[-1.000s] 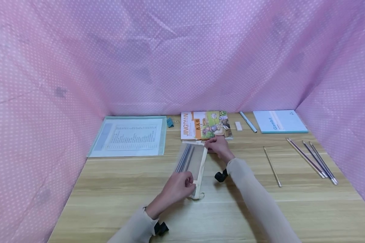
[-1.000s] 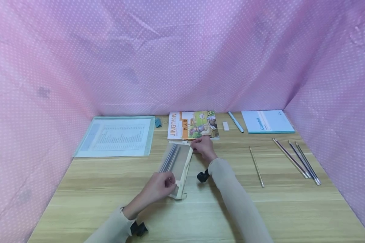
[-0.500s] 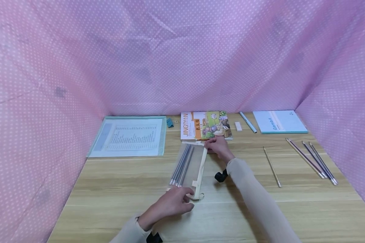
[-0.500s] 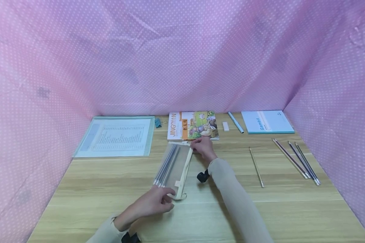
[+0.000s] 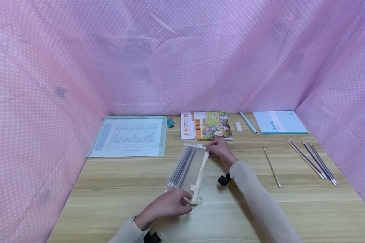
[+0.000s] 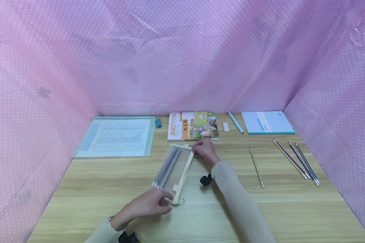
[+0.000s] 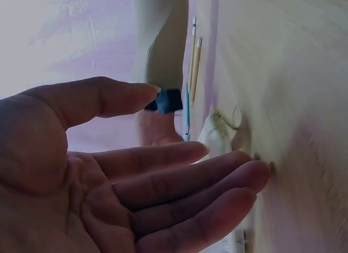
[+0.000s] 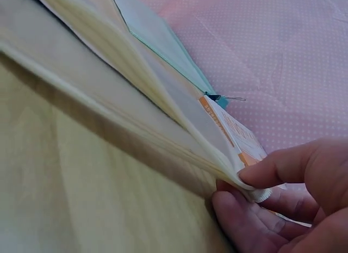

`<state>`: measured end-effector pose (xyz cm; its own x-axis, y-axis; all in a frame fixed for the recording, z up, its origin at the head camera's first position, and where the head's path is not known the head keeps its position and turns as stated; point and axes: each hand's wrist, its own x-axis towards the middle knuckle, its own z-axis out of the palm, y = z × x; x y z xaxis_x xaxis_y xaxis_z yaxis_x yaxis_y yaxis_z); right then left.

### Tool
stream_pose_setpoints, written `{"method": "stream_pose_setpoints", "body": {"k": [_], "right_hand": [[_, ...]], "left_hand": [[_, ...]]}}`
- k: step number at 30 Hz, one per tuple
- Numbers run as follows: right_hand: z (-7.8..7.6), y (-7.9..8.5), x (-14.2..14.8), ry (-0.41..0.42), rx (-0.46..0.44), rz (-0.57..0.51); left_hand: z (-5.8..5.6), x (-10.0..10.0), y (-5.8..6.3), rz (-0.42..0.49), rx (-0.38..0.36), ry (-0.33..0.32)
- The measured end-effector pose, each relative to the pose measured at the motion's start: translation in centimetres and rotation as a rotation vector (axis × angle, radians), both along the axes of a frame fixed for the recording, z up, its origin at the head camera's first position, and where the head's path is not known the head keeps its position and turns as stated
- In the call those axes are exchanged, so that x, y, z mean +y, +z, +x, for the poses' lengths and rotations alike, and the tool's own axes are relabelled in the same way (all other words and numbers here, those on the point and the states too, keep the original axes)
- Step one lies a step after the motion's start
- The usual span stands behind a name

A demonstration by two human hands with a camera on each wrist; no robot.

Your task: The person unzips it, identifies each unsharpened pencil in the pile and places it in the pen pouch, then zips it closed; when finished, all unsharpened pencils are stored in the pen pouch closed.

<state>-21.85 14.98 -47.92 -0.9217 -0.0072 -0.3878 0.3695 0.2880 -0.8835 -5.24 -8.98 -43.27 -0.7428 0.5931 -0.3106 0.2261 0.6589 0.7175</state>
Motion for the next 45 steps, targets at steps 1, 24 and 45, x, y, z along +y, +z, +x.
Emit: {"method": "stream_pose_setpoints", "body": {"k": [1, 24, 45], "right_hand": [[0.2, 0.0, 0.1, 0.008, 0.000, 0.004], [4.5, 0.5, 4.4, 0.086, 0.013, 0.068], [7.2, 1.4, 7.6, 0.108, -0.054, 0.134]], "left_hand": [[-0.1, -0.1, 0.0, 0.004, -0.020, 0.003], [-2.6, -2.0, 0.6, 0.002, -0.046, 0.095], [-6.3, -2.4, -0.1, 0.024, -0.055, 0.320]]}}
